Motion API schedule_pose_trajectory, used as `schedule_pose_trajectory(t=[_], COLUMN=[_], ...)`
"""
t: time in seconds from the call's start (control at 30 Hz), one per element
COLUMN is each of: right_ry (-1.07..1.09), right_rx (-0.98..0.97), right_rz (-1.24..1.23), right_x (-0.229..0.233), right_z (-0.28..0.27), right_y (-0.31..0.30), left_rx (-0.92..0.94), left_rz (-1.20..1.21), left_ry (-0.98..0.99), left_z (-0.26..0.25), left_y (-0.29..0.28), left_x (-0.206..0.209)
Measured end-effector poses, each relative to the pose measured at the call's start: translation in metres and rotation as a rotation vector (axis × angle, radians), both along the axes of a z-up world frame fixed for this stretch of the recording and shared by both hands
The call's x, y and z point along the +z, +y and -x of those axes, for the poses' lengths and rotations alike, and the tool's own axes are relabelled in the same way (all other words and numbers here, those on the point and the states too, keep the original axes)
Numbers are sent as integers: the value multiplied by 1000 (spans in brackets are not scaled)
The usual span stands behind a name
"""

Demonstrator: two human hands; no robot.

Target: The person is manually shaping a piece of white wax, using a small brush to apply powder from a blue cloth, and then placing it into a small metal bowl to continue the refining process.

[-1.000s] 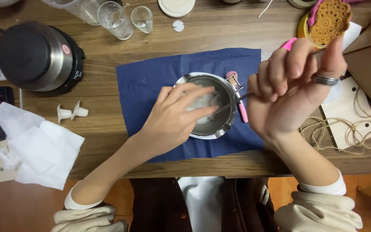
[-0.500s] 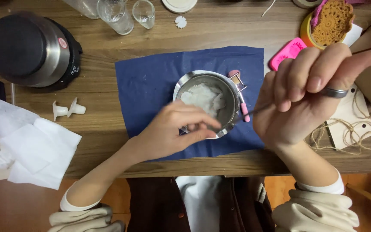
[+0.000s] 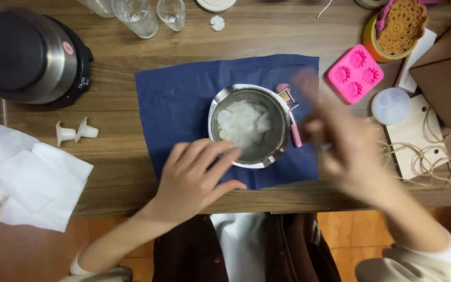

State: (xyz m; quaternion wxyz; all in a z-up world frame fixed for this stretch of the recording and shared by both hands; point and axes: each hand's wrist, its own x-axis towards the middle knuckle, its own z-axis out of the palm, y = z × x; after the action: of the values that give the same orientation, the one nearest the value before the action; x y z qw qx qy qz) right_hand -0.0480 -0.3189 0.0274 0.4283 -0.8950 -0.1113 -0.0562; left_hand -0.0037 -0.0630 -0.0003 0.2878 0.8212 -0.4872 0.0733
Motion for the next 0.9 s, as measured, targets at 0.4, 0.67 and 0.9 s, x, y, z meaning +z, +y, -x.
schedule_pose_trajectory(t=[0.4, 0.67, 0.9], right_ry=[-171, -461, -559], right_rx=[57, 45, 129], right_rz=[1625, 1694, 1698], right_x=[13, 13, 13], right_z=[9, -3, -2], right_y=[7, 40, 46], left_rx=[420, 407, 382], left_rz=[-544, -586, -512], left_ry=[-186, -128, -61], left_z=[20, 13, 11], left_y=[1, 0, 4], left_x=[-8, -13, -20])
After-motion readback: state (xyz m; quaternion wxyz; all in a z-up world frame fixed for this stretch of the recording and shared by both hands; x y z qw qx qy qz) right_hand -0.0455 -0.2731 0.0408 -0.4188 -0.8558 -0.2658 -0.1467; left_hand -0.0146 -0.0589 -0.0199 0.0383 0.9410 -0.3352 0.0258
